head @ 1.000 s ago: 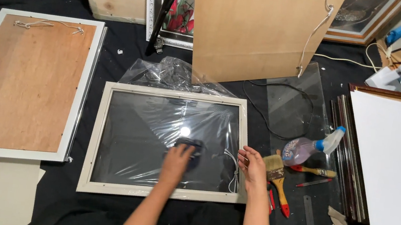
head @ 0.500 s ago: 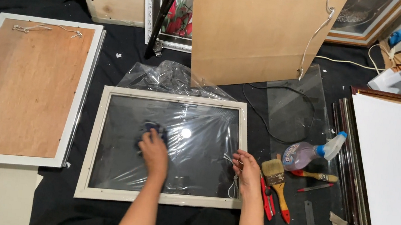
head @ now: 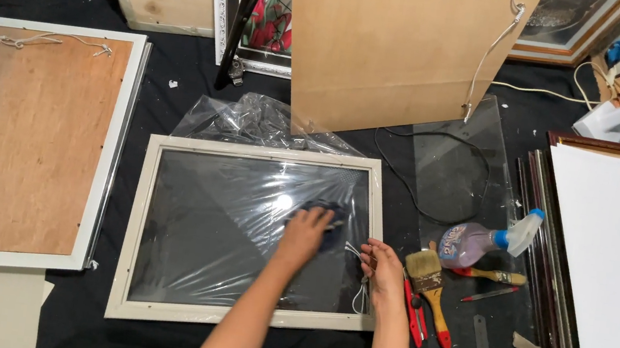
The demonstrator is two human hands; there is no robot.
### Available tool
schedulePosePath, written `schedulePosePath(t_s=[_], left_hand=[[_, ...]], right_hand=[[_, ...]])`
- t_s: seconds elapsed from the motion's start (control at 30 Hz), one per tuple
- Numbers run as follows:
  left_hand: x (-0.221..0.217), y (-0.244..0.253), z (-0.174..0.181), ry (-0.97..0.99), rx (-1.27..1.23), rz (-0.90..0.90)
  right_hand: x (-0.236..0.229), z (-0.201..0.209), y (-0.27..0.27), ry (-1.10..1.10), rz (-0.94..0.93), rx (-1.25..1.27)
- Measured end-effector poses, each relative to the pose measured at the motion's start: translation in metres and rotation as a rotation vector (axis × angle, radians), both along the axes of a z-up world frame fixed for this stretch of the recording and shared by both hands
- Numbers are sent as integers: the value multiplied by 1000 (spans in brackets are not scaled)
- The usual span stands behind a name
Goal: Applying a protective plastic film to the glass of a picture frame and then installing the backing board.
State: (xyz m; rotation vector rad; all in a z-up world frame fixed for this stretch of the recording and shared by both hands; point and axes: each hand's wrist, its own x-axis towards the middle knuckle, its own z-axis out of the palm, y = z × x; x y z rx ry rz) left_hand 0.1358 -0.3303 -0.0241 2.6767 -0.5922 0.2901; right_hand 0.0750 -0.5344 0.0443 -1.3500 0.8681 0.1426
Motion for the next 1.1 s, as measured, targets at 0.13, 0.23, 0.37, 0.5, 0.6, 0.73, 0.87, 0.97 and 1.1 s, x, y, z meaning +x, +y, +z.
schedulePosePath(t_s=[0.13, 0.23, 0.37, 0.5, 0.6, 0.73, 0.87, 0.97, 1.1], left_hand=[[-1, 149, 23, -59, 76, 300], [-4, 227, 36, -177, 125, 633], [14, 239, 28, -206, 152, 968], [33, 148, 38, -136, 87, 884], [40, 63, 10, -132, -25, 439], [41, 90, 11, -172, 99, 278], [37, 198, 32, -151, 239, 487], [34, 260, 34, -190, 282, 740], [47, 250, 21, -177, 199, 997]], right_hand=[[2, 9, 9, 9, 19, 3], [0, 16, 16, 12, 52, -3], [0, 28, 25, 11, 69, -2], [4, 32, 30, 22, 89, -5], [1, 38, 32, 60, 119, -21], [-1, 30, 27, 89, 116, -29], [-1, 33, 32, 82, 125, -25], [1, 40, 38, 69, 131, -20], [1, 48, 44, 59, 138, -17]])
